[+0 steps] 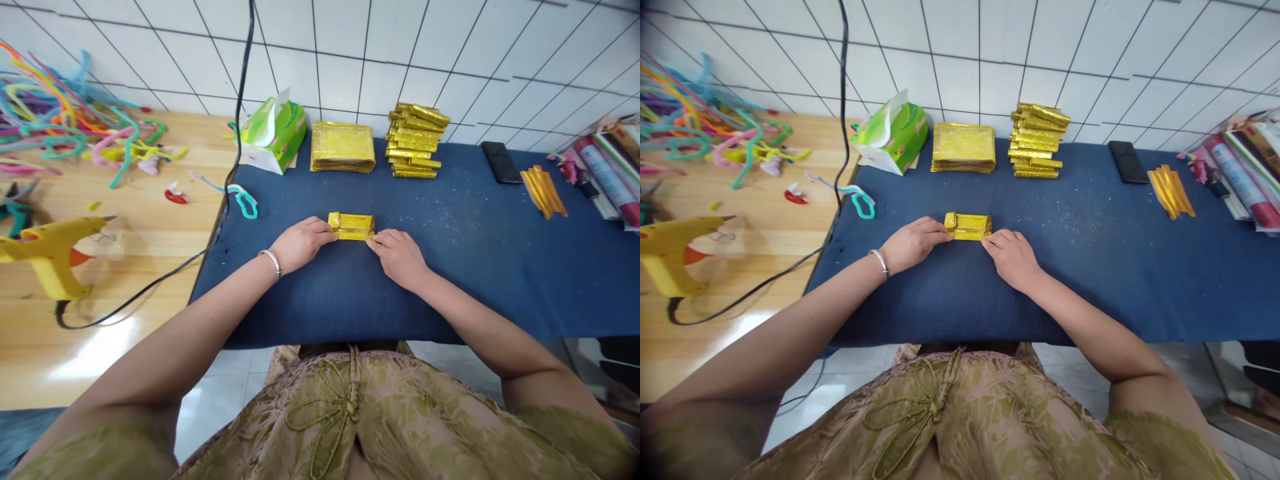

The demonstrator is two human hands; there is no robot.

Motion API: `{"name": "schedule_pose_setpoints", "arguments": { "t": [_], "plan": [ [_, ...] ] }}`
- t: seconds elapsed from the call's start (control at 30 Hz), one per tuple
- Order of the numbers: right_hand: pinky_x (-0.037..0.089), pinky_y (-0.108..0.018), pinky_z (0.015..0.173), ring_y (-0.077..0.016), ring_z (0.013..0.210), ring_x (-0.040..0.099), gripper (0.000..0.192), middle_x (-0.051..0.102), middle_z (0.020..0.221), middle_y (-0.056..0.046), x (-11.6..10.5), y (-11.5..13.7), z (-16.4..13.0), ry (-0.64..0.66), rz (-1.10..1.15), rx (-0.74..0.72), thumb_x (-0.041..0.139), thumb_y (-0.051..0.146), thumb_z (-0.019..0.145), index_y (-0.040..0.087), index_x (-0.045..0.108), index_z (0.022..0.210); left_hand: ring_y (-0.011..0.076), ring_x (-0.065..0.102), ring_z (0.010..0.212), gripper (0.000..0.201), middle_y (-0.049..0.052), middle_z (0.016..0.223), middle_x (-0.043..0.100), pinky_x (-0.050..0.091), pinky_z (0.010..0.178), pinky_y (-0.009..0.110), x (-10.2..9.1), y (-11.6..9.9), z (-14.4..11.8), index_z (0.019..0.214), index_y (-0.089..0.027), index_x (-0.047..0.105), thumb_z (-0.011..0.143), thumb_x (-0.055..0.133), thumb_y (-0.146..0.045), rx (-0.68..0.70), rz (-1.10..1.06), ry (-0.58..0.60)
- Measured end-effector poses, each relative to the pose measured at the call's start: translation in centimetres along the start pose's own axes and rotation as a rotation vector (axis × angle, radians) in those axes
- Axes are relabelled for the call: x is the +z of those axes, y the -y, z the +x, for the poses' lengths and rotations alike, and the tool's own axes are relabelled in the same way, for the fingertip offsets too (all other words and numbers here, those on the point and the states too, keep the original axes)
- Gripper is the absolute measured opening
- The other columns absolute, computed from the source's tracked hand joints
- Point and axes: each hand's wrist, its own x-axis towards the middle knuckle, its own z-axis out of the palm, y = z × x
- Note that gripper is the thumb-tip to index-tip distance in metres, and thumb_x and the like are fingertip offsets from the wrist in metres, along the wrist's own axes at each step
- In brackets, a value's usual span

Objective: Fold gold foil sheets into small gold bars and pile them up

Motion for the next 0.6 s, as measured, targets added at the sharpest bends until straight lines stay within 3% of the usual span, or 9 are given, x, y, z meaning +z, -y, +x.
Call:
{"name": "schedule_pose_setpoints", "arguments": {
  "t": [0.17, 0.27, 0.43, 0.6],
  "plan": [
    [0.04, -0.038, 0.083, -0.0217, 0.099, 0.051, 0.03, 0.064, 0.102, -0.008, -0.2, -0.6, 0.7, -0.003, 0.017, -0.009, 0.04, 0.017, 0.093, 0.021, 0.061, 0.113, 0.0207, 0.054, 0.093, 0.029, 0.011, 0.099, 0.063, 0.046, 0.084, 0.036, -0.8, -0.4, 0.7, 0.111, -0.016, 0.062, 0.09, 0.043, -0.014, 0.039, 0.165, 0.062],
    [0.042, -0.037, 0.083, -0.0215, 0.097, 0.052, 0.025, 0.063, 0.102, -0.01, -0.1, -1.2, 1.1, -0.03, 0.054, -0.006, 0.044, 0.021, 0.092, 0.018, 0.061, 0.11, 0.0205, 0.054, 0.09, 0.027, 0.011, 0.095, 0.063, 0.047, 0.082, 0.036, -0.4, -0.5, 1.2, 0.108, -0.014, 0.062, 0.091, 0.042, -0.014, 0.029, 0.215, 0.031],
    [0.043, -0.041, 0.09, -0.0224, 0.098, 0.052, 0.022, 0.061, 0.105, -0.01, 0.2, -1.4, 1.2, -0.101, 0.095, 0.008, 0.049, 0.026, 0.091, 0.017, 0.059, 0.108, 0.0194, 0.055, 0.092, 0.027, 0.01, 0.097, 0.062, 0.048, 0.086, 0.036, 0.6, -0.1, 1.4, 0.106, -0.013, 0.062, 0.09, 0.04, -0.012, -0.036, 0.121, -0.08],
    [0.045, -0.038, 0.087, -0.0216, 0.094, 0.053, 0.022, 0.062, 0.101, -0.01, 0.6, -1.5, 1.0, -0.132, 0.071, -0.015, 0.044, 0.022, 0.092, 0.016, 0.062, 0.105, 0.0186, 0.056, 0.094, 0.026, 0.01, 0.098, 0.062, 0.048, 0.088, 0.036, 0.7, 0.0, 1.2, 0.103, -0.013, 0.062, 0.09, 0.04, -0.013, -0.057, 0.011, -0.104]
  ]
}}
